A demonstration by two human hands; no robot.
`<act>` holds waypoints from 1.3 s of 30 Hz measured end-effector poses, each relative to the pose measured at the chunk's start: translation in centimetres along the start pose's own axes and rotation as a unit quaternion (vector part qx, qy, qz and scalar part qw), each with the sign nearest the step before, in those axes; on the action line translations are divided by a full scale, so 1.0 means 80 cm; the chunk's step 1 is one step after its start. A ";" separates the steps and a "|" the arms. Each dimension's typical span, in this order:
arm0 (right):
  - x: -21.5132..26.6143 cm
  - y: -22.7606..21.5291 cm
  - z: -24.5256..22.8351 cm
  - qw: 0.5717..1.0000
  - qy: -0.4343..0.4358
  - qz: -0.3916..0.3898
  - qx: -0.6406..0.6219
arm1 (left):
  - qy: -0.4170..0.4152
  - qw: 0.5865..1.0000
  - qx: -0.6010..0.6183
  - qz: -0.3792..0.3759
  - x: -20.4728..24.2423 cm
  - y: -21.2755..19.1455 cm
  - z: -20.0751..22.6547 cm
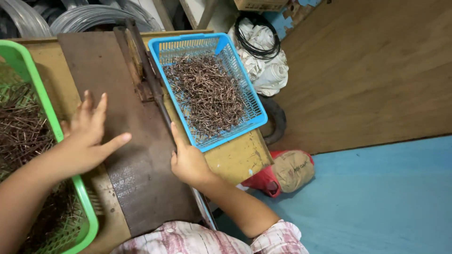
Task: Using a manual lever-operated tool to cut or process small metal rods from a green basket into a blue basket
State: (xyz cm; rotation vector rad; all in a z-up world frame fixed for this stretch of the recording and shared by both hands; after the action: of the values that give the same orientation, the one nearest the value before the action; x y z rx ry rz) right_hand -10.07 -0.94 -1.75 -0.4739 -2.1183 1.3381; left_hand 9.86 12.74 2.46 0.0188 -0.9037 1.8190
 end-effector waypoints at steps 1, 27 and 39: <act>0.002 -0.001 0.001 1.000 -0.006 0.000 0.003 | -0.002 1.000 0.003 0.006 0.008 0.003 -0.015; -0.036 0.009 0.060 0.998 0.048 0.036 0.037 | -0.282 0.956 0.048 0.062 0.055 -0.050 -0.175; -0.032 0.004 0.048 0.997 0.061 0.045 0.000 | -0.270 0.958 0.032 0.088 0.025 -0.038 -0.192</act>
State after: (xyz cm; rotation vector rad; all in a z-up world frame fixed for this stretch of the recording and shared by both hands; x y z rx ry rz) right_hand -10.57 -4.97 -3.99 -0.6420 -2.0176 1.3232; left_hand 17.32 23.79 -5.93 0.5131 -1.2537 2.0483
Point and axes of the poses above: each hand's wrist, its own x-axis away from the middle knuckle, its own y-axis out of the palm, z = x × y, the point moved 8 cm from there along -x, towards the middle knuckle, and after that the axes turned 7 degrees about x, right-handed, at the moved point
